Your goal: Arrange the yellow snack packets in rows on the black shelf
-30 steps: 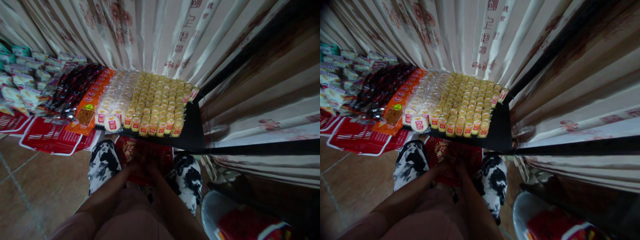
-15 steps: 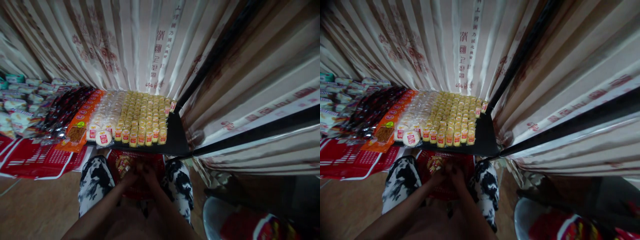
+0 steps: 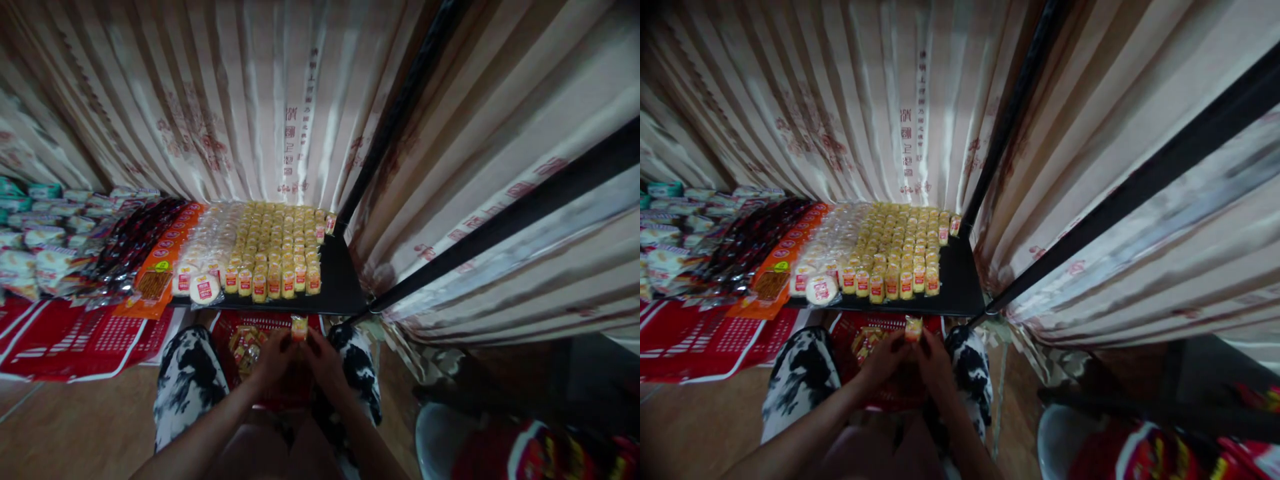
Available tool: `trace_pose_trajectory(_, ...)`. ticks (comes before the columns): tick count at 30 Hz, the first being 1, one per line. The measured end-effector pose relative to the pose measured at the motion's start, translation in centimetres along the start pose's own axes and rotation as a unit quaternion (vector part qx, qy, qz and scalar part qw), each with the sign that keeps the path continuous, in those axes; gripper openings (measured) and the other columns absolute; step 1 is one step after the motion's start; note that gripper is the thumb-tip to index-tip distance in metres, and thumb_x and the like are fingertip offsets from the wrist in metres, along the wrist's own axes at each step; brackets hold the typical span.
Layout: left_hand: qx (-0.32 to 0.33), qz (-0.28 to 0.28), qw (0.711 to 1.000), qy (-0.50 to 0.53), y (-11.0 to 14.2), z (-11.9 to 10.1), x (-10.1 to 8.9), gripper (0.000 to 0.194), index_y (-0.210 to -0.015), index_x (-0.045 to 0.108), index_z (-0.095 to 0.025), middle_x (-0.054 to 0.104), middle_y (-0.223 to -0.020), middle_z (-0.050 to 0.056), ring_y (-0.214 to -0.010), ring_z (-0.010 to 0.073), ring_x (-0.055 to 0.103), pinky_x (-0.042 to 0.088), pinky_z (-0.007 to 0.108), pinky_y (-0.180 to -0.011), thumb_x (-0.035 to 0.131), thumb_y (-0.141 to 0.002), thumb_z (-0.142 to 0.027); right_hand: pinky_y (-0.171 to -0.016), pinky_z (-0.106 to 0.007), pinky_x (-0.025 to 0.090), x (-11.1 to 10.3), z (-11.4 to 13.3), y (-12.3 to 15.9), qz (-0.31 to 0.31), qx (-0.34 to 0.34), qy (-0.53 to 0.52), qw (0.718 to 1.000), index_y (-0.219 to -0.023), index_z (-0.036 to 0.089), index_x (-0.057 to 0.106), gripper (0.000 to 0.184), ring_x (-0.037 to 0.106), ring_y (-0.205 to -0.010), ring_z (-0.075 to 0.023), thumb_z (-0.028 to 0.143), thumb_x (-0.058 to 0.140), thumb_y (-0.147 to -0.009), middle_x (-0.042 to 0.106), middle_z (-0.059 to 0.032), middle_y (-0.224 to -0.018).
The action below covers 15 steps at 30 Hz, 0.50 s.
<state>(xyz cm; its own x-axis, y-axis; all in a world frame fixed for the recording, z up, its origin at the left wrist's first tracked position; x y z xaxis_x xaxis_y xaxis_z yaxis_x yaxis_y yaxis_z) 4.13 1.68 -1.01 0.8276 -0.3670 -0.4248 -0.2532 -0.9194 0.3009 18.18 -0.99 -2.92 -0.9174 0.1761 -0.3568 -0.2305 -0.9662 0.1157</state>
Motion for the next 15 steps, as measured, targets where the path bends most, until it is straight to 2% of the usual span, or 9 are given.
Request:
trace_pose_trajectory(4, 0.076, -0.022, 0.996, -0.047, -0.1, -3.4, -0.2, 0.032, -0.106, 0.064, -0.017, 0.065, -0.096, 0.008, -0.092, 0.0198, 0.060, 0.045, 0.031, -0.086, 0.048, -0.082, -0.029, -0.091, -0.039, 0.049, -2.1, 1.2, -0.7, -0.048, -0.047, -0.035, 0.997, -0.107, 0.019, 0.065, 0.040, 0.063, -0.098, -0.0235, 0.039, 0.059, -0.074, 0.069, -0.0082, -0.104)
trace_pose_trajectory(7, 0.100, -0.033, 0.990, -0.092, -0.4, -6.0, -0.4, 0.032, -0.103, 0.067, -0.018, 0.061, -0.090, 0.008, -0.086, 0.0194, 0.059, 0.045, 0.031, -0.082, 0.044, -0.084, -0.030, -0.086, -0.038, 0.053, -3.2, 2.2, -1.4, -0.041, -0.048, -0.110, 0.992, -0.110, 0.020, 0.063, 0.042, 0.065, -0.093, -0.0230, 0.041, 0.060, -0.074, 0.069, -0.0083, -0.103)
trace_pose_trajectory(10, 0.095, -0.030, 0.989, -0.111, -1.4, -8.3, -0.3, 0.031, -0.097, 0.069, -0.019, 0.060, -0.088, 0.007, -0.083, 0.0183, 0.059, 0.045, 0.029, -0.080, 0.042, -0.084, -0.028, -0.083, -0.038, 0.054, -4.1, 3.0, -2.3, -0.052, -0.029, -0.170, 0.984, -0.116, 0.019, 0.057, 0.048, 0.066, -0.092, -0.0228, 0.042, 0.060, -0.073, 0.069, -0.0097, -0.103)
trace_pose_trajectory(15, 0.074, -0.037, 0.993, -0.084, -3.7, -11.0, 0.5, 0.035, -0.108, 0.065, -0.014, 0.063, -0.099, 0.009, -0.089, 0.0175, 0.060, 0.045, 0.026, -0.083, 0.043, -0.082, -0.021, -0.087, -0.038, 0.053, -5.9, 3.6, -4.1, -0.119, -0.042, -0.157, 0.979, -0.110, 0.022, 0.059, 0.044, 0.065, -0.099, -0.0231, 0.044, 0.059, -0.072, 0.068, -0.0091, -0.106)
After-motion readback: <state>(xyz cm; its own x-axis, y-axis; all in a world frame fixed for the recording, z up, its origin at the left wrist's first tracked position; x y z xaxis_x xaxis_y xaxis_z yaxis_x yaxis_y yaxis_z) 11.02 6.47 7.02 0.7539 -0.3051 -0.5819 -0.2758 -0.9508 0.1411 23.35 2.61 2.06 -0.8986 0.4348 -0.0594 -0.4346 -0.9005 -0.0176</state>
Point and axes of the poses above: each hand's wrist, its own y-axis away from the middle knuckle, its own x-axis out of the palm, z = x × y, the point moved 5 cm from there along -y, towards the middle knuckle
